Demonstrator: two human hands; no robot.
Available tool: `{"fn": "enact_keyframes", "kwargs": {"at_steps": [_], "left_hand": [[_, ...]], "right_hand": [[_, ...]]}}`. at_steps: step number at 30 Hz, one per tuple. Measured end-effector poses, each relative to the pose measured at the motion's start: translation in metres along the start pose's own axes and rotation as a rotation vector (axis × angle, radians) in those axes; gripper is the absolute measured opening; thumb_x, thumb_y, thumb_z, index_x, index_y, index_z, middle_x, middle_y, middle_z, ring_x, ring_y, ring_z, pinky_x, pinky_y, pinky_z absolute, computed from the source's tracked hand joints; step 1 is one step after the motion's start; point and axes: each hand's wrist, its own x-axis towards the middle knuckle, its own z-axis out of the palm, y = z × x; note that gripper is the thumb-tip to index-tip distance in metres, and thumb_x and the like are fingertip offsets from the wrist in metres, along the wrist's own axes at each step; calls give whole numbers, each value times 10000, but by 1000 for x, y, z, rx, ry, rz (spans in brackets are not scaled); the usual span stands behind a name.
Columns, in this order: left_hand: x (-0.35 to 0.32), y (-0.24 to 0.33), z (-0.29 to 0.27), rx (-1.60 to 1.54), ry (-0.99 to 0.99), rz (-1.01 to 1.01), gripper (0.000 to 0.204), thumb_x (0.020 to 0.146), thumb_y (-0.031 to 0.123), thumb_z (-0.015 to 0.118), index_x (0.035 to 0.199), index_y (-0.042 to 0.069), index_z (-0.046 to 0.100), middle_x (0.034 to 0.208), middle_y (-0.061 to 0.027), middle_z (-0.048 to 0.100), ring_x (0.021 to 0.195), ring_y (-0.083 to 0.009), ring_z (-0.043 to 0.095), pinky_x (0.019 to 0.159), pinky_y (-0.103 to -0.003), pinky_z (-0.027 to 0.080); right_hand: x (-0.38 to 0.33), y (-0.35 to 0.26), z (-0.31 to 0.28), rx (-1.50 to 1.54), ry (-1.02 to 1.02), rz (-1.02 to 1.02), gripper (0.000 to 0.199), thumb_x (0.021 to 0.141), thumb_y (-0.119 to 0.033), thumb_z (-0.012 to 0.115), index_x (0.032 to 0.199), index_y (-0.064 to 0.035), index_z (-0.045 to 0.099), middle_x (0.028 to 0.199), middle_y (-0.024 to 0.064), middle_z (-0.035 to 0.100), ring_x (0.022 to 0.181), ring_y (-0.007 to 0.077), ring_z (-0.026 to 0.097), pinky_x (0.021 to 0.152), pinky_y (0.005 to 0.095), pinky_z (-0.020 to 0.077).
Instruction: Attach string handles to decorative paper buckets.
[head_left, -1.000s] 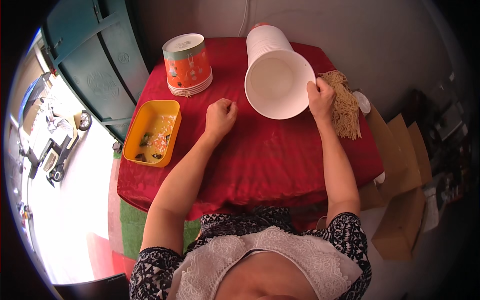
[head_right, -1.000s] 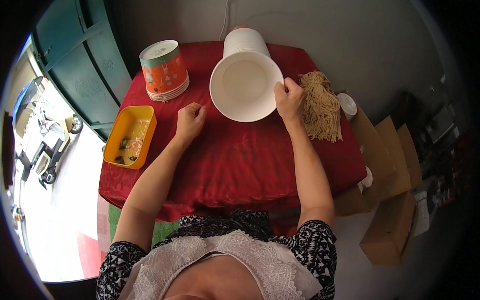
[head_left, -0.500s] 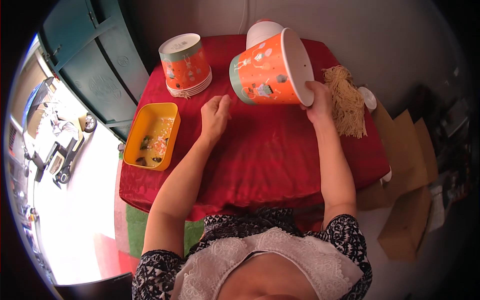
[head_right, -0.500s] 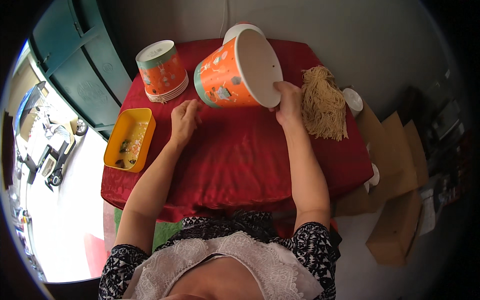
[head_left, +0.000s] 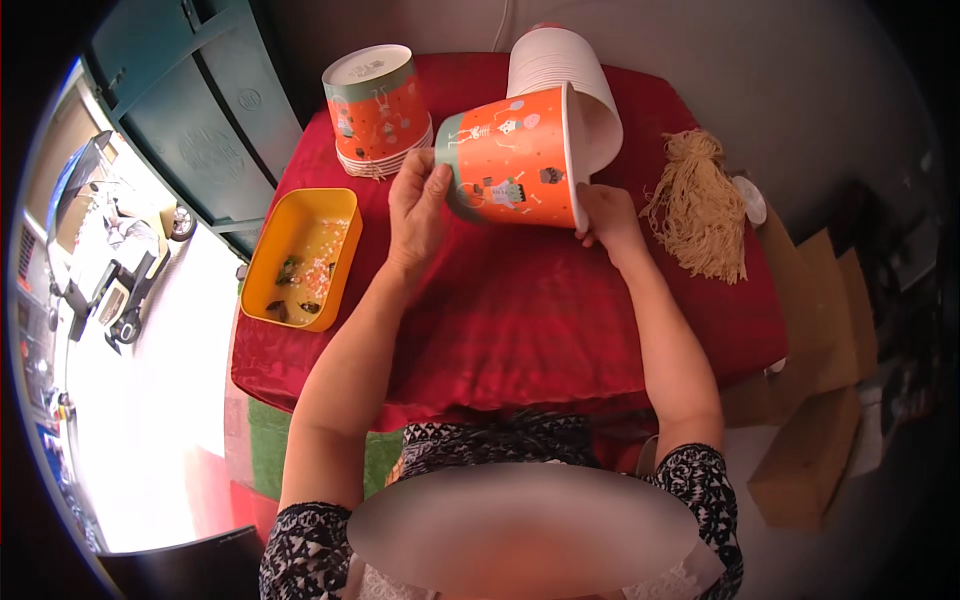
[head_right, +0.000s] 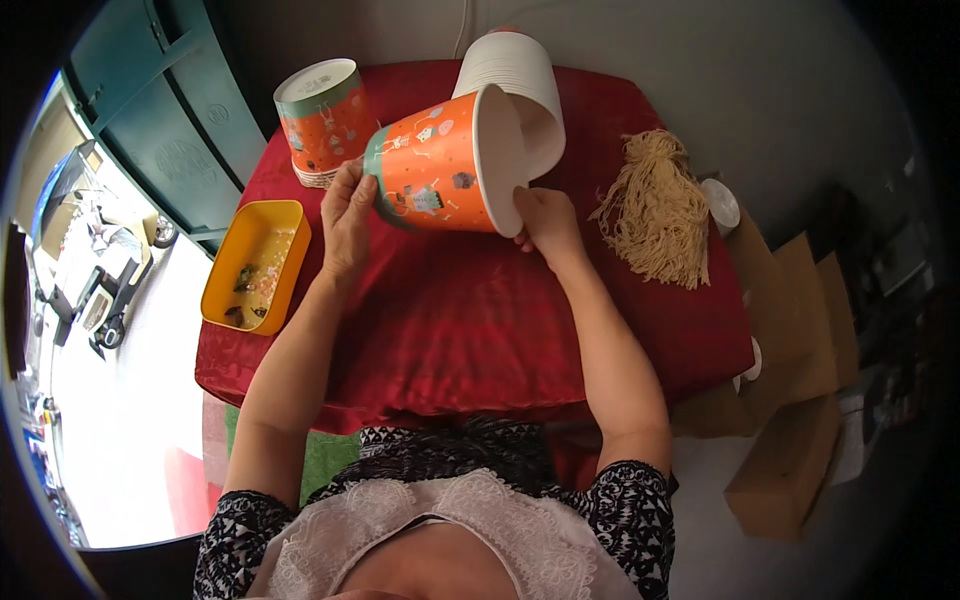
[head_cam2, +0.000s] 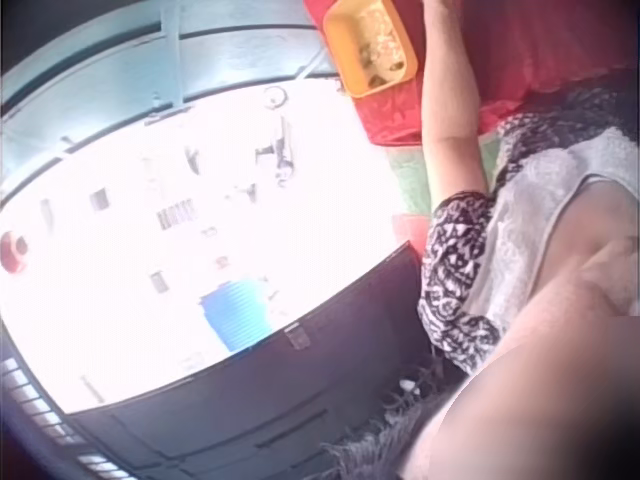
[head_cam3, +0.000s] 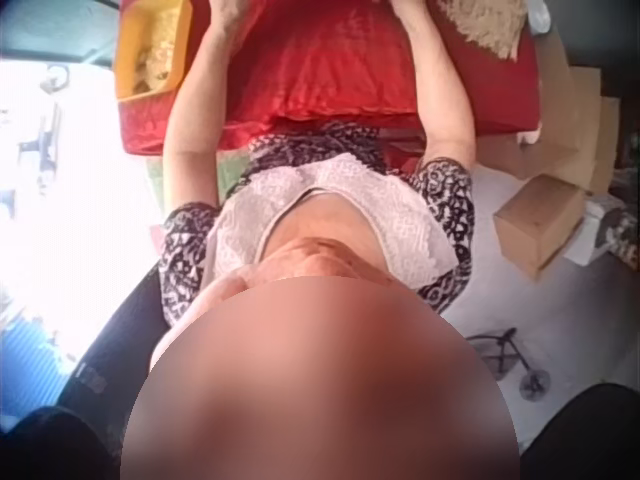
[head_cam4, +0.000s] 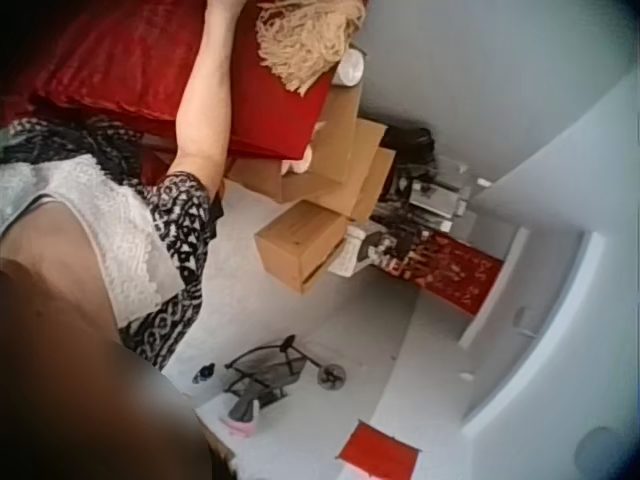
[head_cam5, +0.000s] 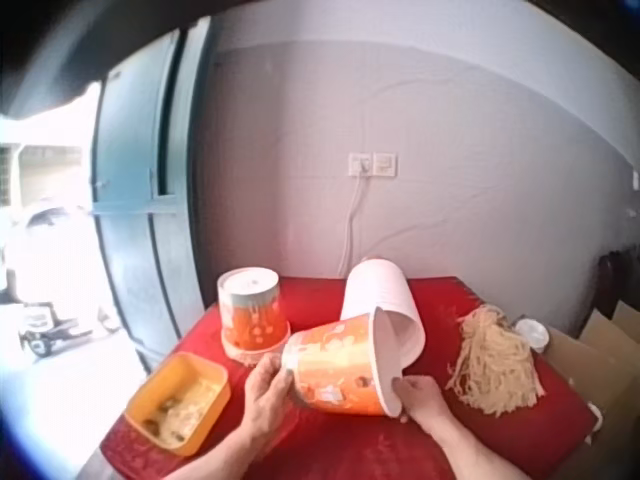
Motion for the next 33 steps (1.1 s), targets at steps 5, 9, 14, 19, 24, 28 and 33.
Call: {"fn": "enact_keyframes", "kwargs": {"at_steps": [5, 9, 14, 19, 24, 28, 33], "left_hand": [[4, 5, -11, 27, -10, -77, 217, 1066, 232, 534, 1116, 27, 585, 921, 6, 621, 797, -54, 553, 703, -220, 475], [3, 5, -14, 80, -30, -86, 206, 1080, 208, 498, 1151, 27, 565, 914, -2, 623, 756, -53, 578, 646, -219, 508], [1, 0, -11, 51, -50, -72, 207, 1084, 183, 478, 1188, 12, 531, 901, -18, 620, 769, -75, 620, 665, -246, 554], [0, -8, -15, 23, -89, -127, 167, 1057, 156, 521, 1136, 8, 528, 938, -35, 615, 780, -94, 636, 671, -263, 564], [4, -2, -12, 657, 94, 290, 262, 840, 32, 678, 1050, -11, 527, 1040, -133, 535, 779, -236, 635, 702, -336, 542], [1, 15, 5, 826, 98, 510, 291, 737, -1, 729, 956, 27, 540, 900, -129, 559, 718, -309, 591, 654, -384, 506], [-24, 27, 33, 634, -105, 469, 260, 743, -4, 743, 897, 74, 549, 773, -72, 611, 624, -242, 652, 528, -345, 508]], "right_hand": [[-15, -9, 12, -106, 263, -588, 296, 1016, -278, 568, 947, -5, 658, 804, 33, 668, 718, 123, 610, 669, 316, 492], [-31, -14, 18, 231, -20, -715, 253, 994, -263, 612, 976, -12, 627, 865, 19, 643, 742, 84, 556, 694, 259, 464], [-40, -16, 37, 289, -157, -812, 171, 943, -141, 687, 1018, -24, 587, 842, -5, 591, 718, 45, 533, 644, 221, 445], [-46, -12, 45, 302, -135, -737, 105, 961, -66, 653, 1004, -30, 565, 804, -26, 568, 647, 14, 499, 568, 183, 408], [-47, -11, 51, 351, -155, -697, 117, 967, -73, 661, 1025, -27, 570, 795, -28, 573, 644, 8, 494, 559, 175, 402], [-49, -12, 54, 428, -158, -653, 130, 961, -69, 668, 1045, -26, 578, 818, -20, 594, 651, 11, 497, 559, 176, 407], [-51, -13, 56, 519, -167, -591, 160, 951, -71, 681, 1063, -22, 578, 837, -15, 606, 670, 17, 504, 573, 180, 415]]}}
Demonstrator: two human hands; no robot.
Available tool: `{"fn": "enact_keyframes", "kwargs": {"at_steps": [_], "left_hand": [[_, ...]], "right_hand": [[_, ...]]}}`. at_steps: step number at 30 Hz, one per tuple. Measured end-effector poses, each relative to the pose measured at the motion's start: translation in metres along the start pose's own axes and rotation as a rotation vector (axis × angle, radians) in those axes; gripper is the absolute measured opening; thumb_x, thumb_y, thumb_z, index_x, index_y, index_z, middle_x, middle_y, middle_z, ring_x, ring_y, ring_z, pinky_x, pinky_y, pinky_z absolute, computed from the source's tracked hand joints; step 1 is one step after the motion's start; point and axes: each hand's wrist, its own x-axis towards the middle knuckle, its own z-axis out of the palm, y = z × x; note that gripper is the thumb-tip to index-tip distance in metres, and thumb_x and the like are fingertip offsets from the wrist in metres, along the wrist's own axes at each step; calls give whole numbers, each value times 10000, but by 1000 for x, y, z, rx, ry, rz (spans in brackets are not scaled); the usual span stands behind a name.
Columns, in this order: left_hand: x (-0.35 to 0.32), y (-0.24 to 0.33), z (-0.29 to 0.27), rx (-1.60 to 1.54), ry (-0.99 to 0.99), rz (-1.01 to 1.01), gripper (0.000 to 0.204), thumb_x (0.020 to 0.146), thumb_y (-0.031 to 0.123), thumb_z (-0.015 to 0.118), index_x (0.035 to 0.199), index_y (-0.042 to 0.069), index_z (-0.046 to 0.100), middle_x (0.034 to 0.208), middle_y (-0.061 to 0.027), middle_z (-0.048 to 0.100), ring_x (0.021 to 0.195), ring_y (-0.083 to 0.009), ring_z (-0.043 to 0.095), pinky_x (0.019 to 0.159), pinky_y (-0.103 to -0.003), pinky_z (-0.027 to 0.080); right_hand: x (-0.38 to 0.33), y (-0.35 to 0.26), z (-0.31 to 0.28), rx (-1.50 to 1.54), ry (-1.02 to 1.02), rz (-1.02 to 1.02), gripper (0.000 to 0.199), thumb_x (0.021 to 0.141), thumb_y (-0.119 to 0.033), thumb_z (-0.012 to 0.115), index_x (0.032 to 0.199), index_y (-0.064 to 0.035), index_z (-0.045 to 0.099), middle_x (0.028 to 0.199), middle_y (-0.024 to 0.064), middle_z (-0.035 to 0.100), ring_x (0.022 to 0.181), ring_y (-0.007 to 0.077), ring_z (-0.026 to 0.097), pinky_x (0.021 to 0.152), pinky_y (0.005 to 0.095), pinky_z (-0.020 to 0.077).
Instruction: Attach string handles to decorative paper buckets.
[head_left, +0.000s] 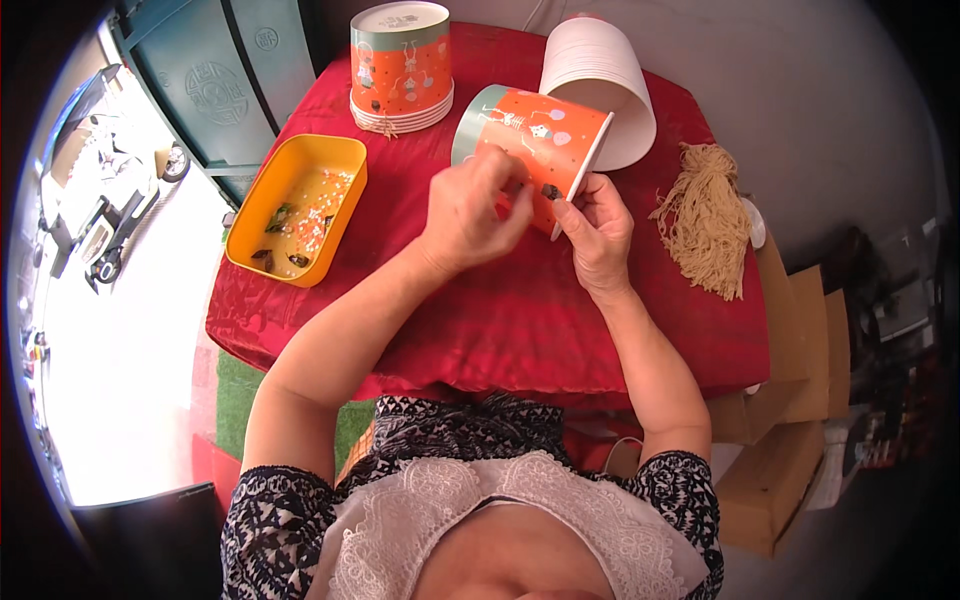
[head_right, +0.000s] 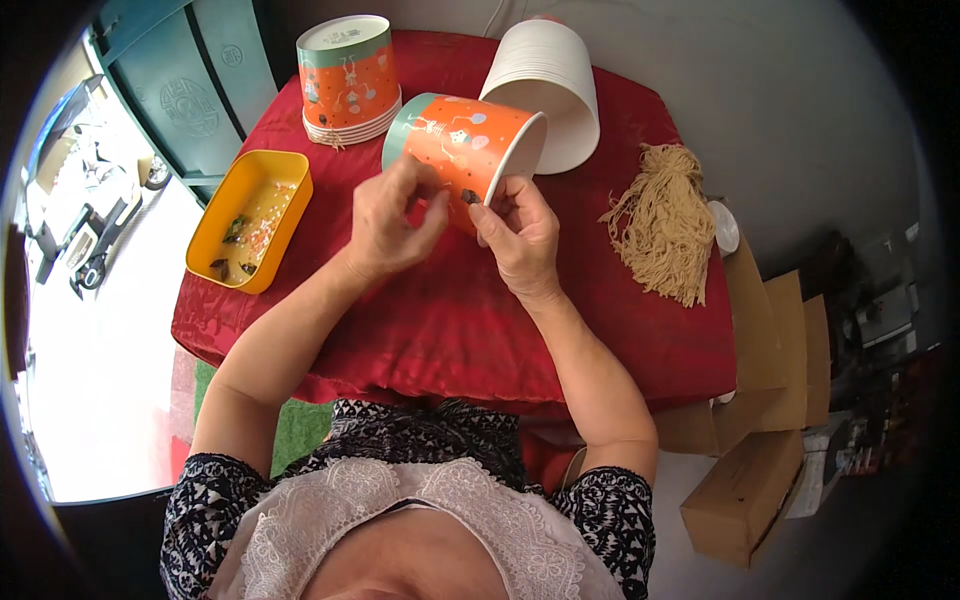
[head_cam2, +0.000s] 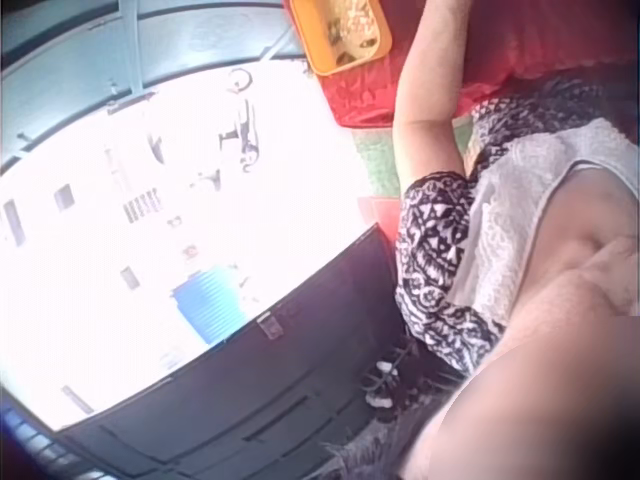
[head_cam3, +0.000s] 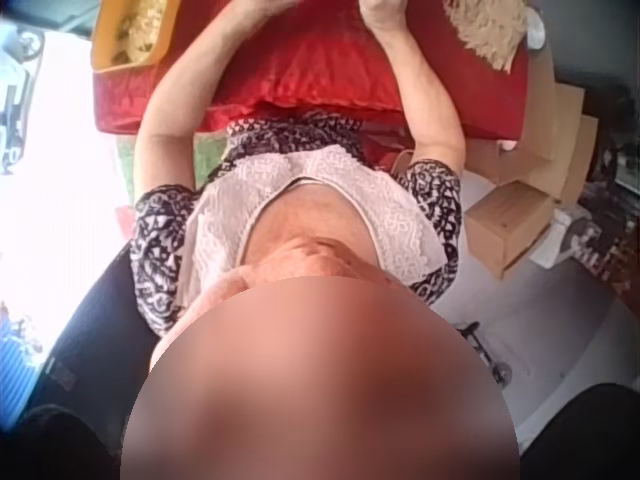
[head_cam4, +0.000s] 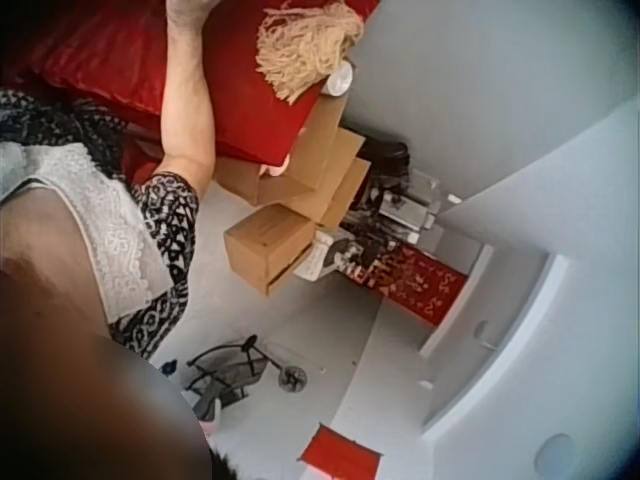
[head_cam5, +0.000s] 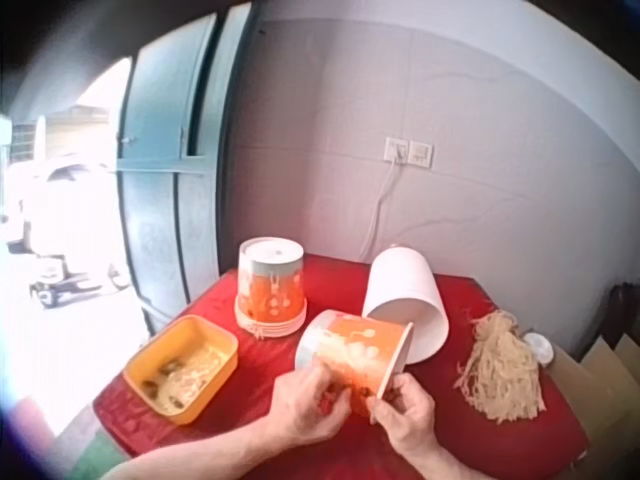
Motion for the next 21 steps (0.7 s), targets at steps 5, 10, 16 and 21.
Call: {"fn": "enact_keyframes", "kwargs": {"at_steps": [5, 10, 16, 21], "left_hand": [[-8, 6, 8, -55, -54, -18, 269, 746, -16, 730, 914, 63, 535, 788, -76, 615, 651, -243, 668, 542, -345, 524], [-11, 3, 10, -137, -52, -34, 286, 774, -103, 686, 992, 34, 561, 851, -81, 602, 617, -188, 630, 527, -282, 484], [-11, 4, 11, -155, -36, -19, 274, 797, -105, 667, 1012, 29, 563, 855, -84, 597, 658, -203, 643, 567, -300, 500], [-12, 7, 12, -131, -15, -54, 275, 794, -108, 664, 1004, 34, 555, 849, -84, 594, 679, -208, 646, 586, -309, 505]], "right_hand": [[-1, 0, 0, 36, 10, 26, 189, 945, -82, 691, 1082, -20, 577, 845, -9, 608, 675, 25, 503, 584, 187, 416], [-4, 2, 1, 40, -27, 36, 162, 948, -34, 665, 1083, -11, 578, 925, -2, 625, 779, 36, 562, 693, 194, 469], [-7, 7, -1, 41, -66, 55, 140, 951, -1, 645, 1077, -9, 584, 983, -6, 628, 875, 43, 584, 793, 212, 488], [-6, 10, -2, 54, -79, 49, 162, 952, 1, 644, 1098, -8, 575, 1006, -1, 624, 891, 44, 586, 800, 219, 492]]}}
